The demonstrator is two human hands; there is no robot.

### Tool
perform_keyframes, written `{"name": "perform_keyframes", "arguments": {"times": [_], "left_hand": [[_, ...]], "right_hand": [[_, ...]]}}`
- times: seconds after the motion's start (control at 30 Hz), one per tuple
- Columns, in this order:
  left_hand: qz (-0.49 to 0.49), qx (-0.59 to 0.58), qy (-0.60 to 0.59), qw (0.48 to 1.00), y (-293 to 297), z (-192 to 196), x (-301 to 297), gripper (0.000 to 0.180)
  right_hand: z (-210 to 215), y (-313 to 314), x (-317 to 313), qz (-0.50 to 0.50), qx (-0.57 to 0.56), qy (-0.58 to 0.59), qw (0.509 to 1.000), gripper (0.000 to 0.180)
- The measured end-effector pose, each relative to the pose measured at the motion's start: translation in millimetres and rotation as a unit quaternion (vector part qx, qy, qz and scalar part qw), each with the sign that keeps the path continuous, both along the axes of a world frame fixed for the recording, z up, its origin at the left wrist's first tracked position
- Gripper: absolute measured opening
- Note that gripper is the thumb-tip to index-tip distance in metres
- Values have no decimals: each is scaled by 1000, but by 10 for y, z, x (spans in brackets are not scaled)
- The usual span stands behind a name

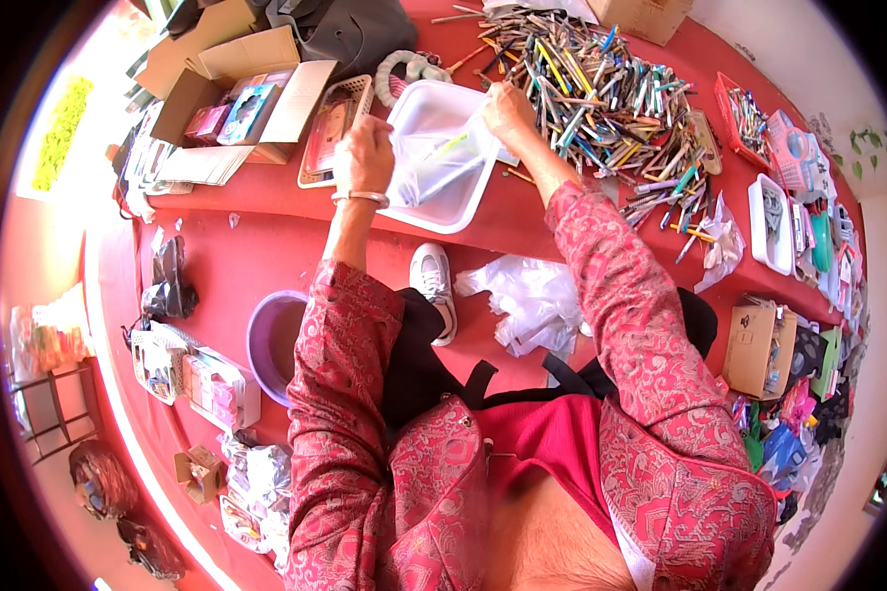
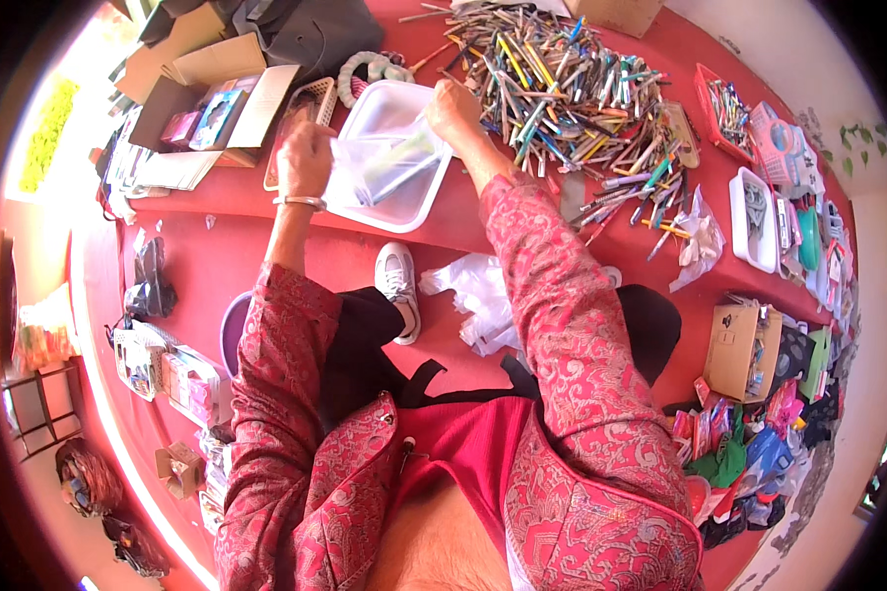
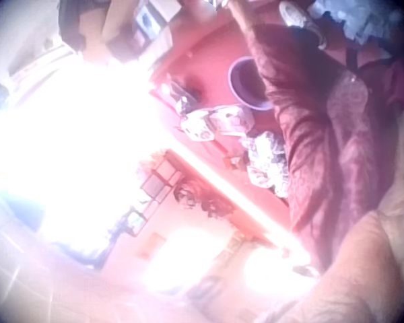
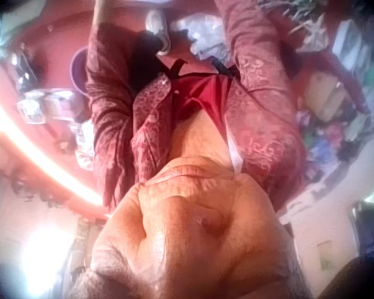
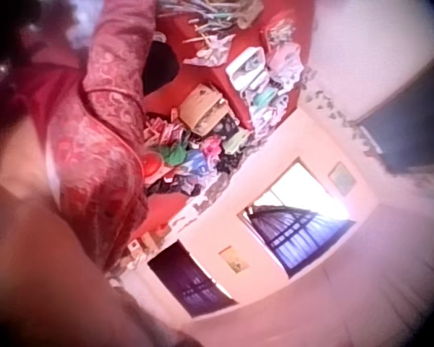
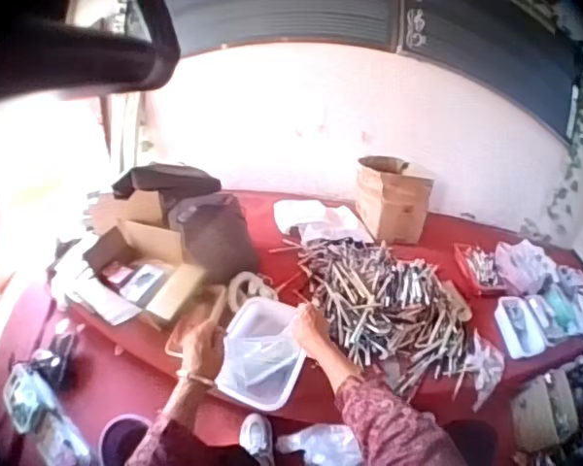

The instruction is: The person sits on the floor and sorts a large pile of mixed stationery items, including pens, pencils, and markers, from a red platform into a white plastic container. They handle the items by hand, picking them up individually or in small groups and placing them into the container.

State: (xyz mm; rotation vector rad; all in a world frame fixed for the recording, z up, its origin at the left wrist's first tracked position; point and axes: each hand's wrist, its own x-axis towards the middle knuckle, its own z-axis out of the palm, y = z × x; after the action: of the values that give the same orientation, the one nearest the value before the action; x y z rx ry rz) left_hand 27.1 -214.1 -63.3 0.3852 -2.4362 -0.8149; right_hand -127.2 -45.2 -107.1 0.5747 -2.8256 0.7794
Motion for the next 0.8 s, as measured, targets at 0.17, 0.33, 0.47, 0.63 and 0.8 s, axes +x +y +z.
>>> {"name": "perform_keyframes", "arguments": {"times": [0.17, 0.33, 0.47, 0.63, 0.8], "left_hand": [[222, 46, 13, 974, -229, -11, 0, 20], [156, 256, 109, 948, -295, -35, -12, 22], [5, 665, 31, 746, -572, -212, 59, 41], [-85, 711, -194, 671, -195, -57, 105, 32], [-63, 574, -182, 796, -136, 29, 209, 49]], "right_hand": [[222, 74, -134, 40, -2, -18, 999, 20], [610, -111, 2, 64, 75, -5, 995, 20], [657, -198, -65, 110, 55, -29, 992, 23], [136, -140, -319, 86, -182, -109, 973, 20], [-259, -335, -337, 34, -215, -37, 975, 15]]}}
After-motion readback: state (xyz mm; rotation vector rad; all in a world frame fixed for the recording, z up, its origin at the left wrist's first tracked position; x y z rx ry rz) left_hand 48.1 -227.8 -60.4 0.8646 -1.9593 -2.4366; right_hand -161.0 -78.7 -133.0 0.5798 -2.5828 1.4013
